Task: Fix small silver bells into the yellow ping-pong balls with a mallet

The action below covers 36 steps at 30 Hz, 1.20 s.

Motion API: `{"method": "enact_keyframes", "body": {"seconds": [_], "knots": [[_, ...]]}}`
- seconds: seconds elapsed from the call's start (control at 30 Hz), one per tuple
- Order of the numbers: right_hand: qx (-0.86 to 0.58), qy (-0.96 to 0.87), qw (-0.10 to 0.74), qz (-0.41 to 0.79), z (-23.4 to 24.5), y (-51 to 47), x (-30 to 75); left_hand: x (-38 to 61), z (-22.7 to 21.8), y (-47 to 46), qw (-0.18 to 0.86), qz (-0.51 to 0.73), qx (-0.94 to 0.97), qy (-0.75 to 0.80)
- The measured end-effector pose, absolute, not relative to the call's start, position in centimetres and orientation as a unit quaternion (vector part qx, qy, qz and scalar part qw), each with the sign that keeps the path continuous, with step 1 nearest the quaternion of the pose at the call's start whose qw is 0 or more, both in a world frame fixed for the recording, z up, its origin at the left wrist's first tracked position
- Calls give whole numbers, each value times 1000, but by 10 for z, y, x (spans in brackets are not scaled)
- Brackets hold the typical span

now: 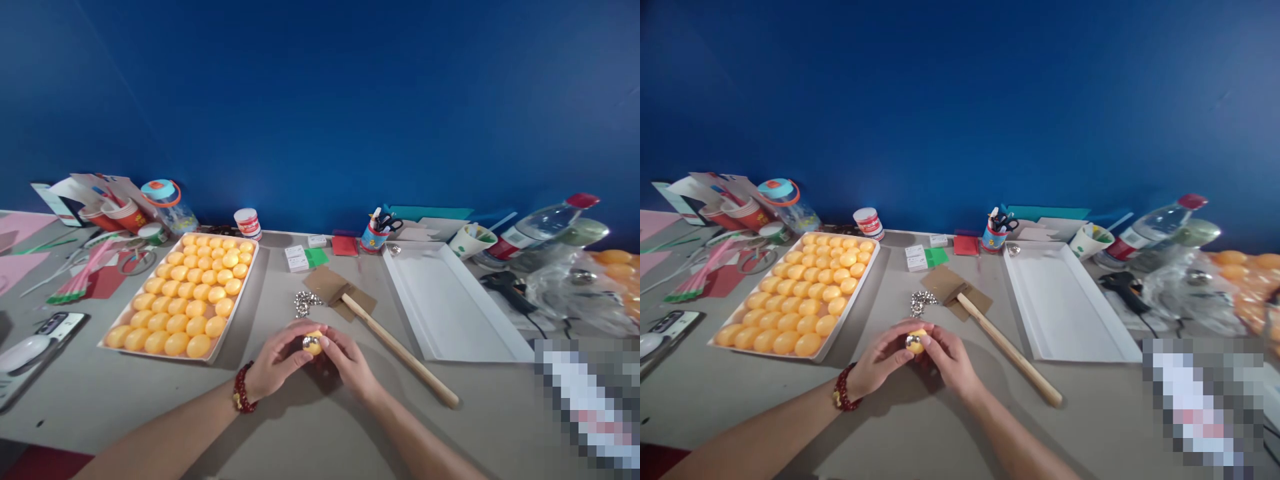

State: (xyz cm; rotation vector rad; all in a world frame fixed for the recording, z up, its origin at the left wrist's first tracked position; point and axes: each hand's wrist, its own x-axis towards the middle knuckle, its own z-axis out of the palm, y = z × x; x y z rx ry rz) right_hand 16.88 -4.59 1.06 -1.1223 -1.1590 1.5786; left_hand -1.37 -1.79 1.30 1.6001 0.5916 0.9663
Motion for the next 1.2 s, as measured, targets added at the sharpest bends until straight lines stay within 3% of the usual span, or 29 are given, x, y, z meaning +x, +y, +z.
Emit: {"method": "enact_keyframes", "body": {"seconds": [0.23, 0.67, 1.2], "knots": [[-437, -480, 433, 626, 10, -45, 169, -15, 9, -22, 655, 399, 599, 229], [-443, -548, 416, 575, 9, -45, 169, -9, 20, -18, 569, 441, 663, 205], [-461, -630, 394, 486, 6, -43, 170, -8, 14, -21, 581, 455, 630, 242]]}}
